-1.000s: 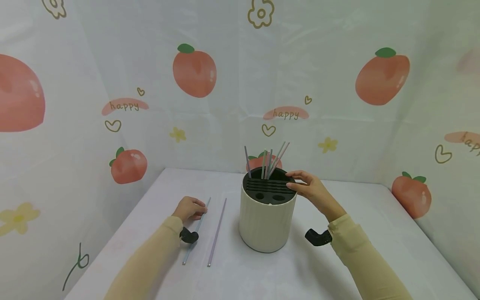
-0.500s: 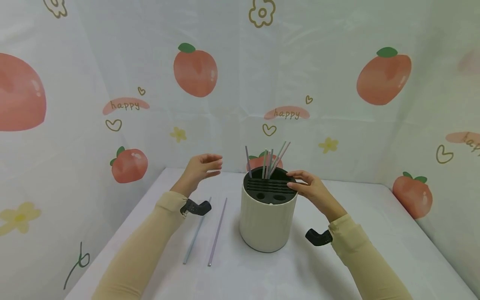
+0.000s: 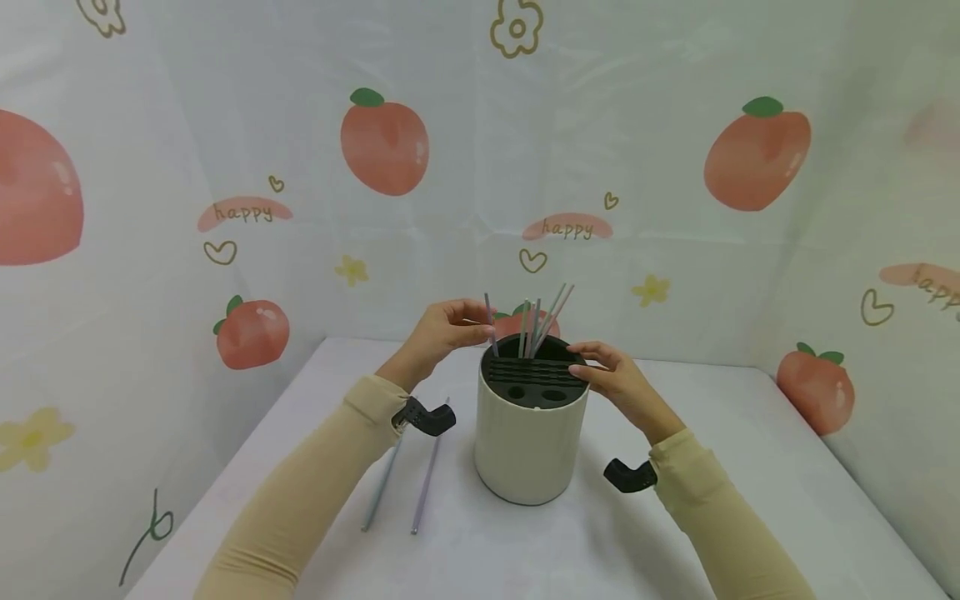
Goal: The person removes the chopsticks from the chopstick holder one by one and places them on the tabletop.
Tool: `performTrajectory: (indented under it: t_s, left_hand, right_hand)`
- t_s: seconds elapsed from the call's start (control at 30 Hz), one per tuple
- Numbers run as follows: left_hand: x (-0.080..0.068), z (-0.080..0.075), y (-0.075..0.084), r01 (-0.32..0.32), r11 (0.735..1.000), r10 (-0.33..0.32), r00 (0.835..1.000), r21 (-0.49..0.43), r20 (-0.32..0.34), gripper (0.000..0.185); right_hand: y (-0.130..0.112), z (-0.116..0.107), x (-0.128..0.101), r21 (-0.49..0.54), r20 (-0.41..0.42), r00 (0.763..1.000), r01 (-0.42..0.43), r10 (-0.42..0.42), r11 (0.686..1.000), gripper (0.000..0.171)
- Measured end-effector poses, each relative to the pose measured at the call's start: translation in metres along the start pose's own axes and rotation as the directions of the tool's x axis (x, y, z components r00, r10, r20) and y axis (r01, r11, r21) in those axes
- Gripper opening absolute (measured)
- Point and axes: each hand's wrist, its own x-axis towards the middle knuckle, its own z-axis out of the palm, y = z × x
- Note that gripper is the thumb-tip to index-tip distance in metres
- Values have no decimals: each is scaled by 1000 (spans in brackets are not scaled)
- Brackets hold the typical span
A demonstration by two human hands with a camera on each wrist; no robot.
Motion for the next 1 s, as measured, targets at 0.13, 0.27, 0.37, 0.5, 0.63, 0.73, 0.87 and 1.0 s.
performTrajectory:
  t_s: [0.13, 0.27, 0.37, 0.5, 0.63, 0.73, 0.87, 1.0]
  left_hand:
    - [-1, 1, -9, 5, 1000, -5, 1000, -18, 7, 20]
    - [-3, 3, -13, 3, 1000, -3, 1000, -31, 3, 11]
    - [-3, 4, -14, 3, 999, -3, 1000, -36, 1, 10]
    - [-3, 5, -13, -3, 999, 3, 1000, -49, -5, 11]
    - [1, 2, -6, -54, 995, 53, 998, -80, -22, 13]
    - [4, -3, 12, -128, 987, 124, 991, -100, -52, 17]
    - [8, -12, 52, -242, 951, 220, 967, -192, -132, 23]
    - [7, -27, 92, -362, 887, 295, 922, -286, -250, 20]
  right_hand:
    - [1, 2, 1, 6, 3, 1000, -12, 12, 1000, 39]
    - [2, 3, 1, 8, 4, 1000, -22, 22, 1000, 37]
    - [3, 3, 1, 12, 5, 1000, -25, 25, 1000, 37]
    - [4, 3, 1, 15, 10, 1000, -24, 24, 1000, 35]
    - [5, 3, 1, 20, 15, 1000, -19, 18, 1000, 34]
    - [4, 3, 1, 21, 17, 1000, -16, 16, 1000, 34]
    - [3, 3, 1, 14, 14, 1000, -17, 16, 1000, 36]
    - [1, 2, 0, 10, 9, 1000, -19, 19, 1000, 38]
